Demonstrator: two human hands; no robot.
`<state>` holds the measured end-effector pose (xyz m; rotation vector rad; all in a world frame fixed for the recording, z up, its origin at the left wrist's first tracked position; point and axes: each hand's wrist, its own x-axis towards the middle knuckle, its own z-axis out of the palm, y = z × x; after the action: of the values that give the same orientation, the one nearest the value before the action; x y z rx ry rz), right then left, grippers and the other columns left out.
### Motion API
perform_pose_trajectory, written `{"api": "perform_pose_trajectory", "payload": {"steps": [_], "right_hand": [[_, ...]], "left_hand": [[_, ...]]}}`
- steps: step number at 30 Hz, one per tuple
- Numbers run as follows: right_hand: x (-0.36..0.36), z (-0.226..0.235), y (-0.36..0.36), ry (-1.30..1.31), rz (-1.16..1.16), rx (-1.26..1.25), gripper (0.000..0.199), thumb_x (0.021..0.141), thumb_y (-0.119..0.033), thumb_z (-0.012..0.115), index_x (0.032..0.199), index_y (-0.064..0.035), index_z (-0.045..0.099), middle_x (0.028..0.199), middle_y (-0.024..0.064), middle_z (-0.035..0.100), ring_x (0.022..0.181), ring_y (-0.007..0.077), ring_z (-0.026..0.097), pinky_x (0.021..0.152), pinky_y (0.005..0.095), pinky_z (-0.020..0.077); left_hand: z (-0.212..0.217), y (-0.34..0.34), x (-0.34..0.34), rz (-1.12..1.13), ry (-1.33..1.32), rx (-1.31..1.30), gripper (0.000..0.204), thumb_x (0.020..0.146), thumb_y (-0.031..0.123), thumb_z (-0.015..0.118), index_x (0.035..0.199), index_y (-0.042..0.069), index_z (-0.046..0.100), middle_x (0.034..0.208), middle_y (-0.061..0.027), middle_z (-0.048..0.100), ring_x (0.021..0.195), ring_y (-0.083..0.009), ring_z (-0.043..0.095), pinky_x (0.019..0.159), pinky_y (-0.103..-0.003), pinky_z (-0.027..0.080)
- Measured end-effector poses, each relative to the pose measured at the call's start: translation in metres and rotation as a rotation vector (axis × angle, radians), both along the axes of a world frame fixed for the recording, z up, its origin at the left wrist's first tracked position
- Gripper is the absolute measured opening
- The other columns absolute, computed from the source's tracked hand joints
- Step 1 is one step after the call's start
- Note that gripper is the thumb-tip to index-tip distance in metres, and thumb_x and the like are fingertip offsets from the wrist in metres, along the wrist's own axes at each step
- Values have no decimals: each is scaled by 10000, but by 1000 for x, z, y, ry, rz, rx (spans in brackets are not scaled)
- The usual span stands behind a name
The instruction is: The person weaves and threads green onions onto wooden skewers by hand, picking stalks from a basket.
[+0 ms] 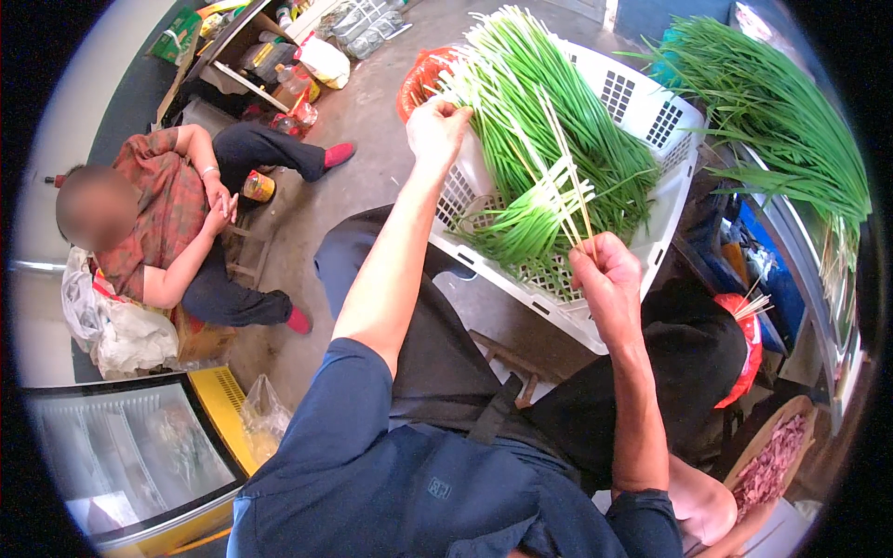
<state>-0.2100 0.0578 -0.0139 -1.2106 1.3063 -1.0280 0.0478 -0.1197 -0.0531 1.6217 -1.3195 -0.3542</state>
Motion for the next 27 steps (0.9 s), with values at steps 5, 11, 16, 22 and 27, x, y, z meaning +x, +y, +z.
{"api": "perform_pose_trajectory", "payload": {"steps": [5,11,16,22,27], "right_hand": [[-4,-1,0,45,-17,-17,123,846,-74,601,746,-30,545,602,-22,529,549,43,450,507,226,373],[-1,1,1,16,-12,-10,130,847,-70,612,745,-33,541,599,-27,517,551,38,440,507,224,371],[-1,-1,2,-17,-17,-38,138,851,-70,614,741,-35,538,600,-31,520,545,39,440,505,221,368],[-3,1,4,-26,-22,-35,137,851,-67,612,740,-38,537,598,-35,516,540,41,435,503,220,365],[-1,0,4,-36,-24,-31,129,849,-65,612,745,-37,542,600,-35,511,545,39,430,506,218,360]], "left_hand": [[-2,13,-1,-57,146,10,145,741,110,738,686,3,658,619,5,604,554,-60,517,523,-230,422],[22,24,1,-211,544,-134,81,811,59,689,767,9,643,711,-7,636,589,-67,540,550,-218,441],[44,30,-1,-253,577,-311,69,865,60,630,814,18,614,721,-44,652,625,-79,570,603,-230,464],[112,30,8,-209,695,-691,49,915,44,529,879,19,509,673,-127,642,582,-224,649,574,-296,529],[154,42,34,-304,589,-743,116,935,102,554,952,-12,543,700,-55,566,541,-130,510,557,-281,490]]}}
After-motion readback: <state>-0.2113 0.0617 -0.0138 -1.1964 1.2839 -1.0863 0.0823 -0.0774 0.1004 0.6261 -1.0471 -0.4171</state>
